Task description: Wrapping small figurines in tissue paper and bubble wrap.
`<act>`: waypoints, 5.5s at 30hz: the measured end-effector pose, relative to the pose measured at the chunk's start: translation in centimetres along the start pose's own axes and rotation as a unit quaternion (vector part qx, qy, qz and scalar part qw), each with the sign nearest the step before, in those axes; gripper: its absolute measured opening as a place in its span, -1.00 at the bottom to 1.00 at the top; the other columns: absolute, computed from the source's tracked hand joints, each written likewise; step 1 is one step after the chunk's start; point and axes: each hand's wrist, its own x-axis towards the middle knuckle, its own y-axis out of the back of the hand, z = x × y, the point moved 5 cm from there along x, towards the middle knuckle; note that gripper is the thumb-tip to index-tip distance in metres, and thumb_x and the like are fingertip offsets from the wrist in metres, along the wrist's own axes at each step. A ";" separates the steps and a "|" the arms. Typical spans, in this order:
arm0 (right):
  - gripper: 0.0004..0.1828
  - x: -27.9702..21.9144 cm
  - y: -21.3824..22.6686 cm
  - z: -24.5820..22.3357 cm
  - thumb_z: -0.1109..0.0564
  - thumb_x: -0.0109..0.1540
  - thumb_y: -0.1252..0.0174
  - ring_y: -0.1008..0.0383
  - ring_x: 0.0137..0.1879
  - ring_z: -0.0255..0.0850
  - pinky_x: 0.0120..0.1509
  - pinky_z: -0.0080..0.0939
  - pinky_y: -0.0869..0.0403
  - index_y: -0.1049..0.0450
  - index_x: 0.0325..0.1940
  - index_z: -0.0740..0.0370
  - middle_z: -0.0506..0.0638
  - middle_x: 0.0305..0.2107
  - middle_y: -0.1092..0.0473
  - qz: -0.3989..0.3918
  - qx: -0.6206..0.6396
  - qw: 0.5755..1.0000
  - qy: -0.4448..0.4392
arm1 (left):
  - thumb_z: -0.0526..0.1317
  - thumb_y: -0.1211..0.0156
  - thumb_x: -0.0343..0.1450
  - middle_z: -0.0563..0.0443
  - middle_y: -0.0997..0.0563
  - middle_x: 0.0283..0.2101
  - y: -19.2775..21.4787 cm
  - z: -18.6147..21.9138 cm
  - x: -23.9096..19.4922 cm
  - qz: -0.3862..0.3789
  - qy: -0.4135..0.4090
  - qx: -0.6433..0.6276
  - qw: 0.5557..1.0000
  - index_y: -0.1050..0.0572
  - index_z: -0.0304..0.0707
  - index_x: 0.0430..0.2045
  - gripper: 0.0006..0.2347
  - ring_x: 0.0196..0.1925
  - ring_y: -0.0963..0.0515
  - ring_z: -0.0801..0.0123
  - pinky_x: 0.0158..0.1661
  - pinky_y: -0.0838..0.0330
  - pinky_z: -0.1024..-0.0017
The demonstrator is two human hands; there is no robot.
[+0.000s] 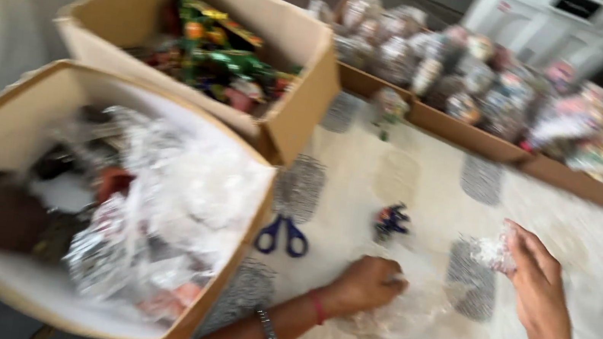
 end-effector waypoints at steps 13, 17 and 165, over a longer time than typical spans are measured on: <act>-0.82 -9.5 -33.7 -18.6 0.25 0.21 -0.35 -0.59 -0.16 -0.24 -0.16 -0.31 -0.59 -0.48 -0.17 0.26 -0.03 -0.25 -0.51 -0.170 -0.201 0.829 0.493 | -0.09 -0.20 0.44 -0.25 -0.63 -0.38 2.7 2.8 -0.6 -0.013 -0.017 -0.020 1.000 -0.59 -0.36 -0.24 -0.74 -0.30 -0.64 -0.04 -0.22 -0.50 0.14; -0.81 -10.3 -40.1 -19.0 0.23 0.18 -0.38 -0.52 -0.21 -0.17 -0.19 -0.21 -0.51 -0.47 -0.24 0.15 -0.06 -0.28 -0.50 -0.108 -0.279 0.722 0.624 | -0.10 -0.20 0.45 -0.25 -0.63 -0.34 3.3 1.9 -0.5 -0.011 -0.019 -0.038 0.999 -0.57 -0.36 -0.18 -0.73 -0.27 -0.63 -0.01 -0.21 -0.51 0.15; -0.75 -4.7 -2.6 8.3 0.11 0.33 -0.22 -0.22 -0.41 -0.48 -0.37 -0.39 -0.24 -0.59 -0.31 0.35 -0.21 -0.53 -0.37 -0.063 -0.035 0.997 0.003 | -0.25 -0.09 0.45 -0.37 -0.51 -0.01 26.7 11.5 -18.1 0.280 0.055 0.501 0.817 -0.51 -0.42 0.08 -0.67 -0.02 -0.58 -0.10 0.06 -0.50 0.03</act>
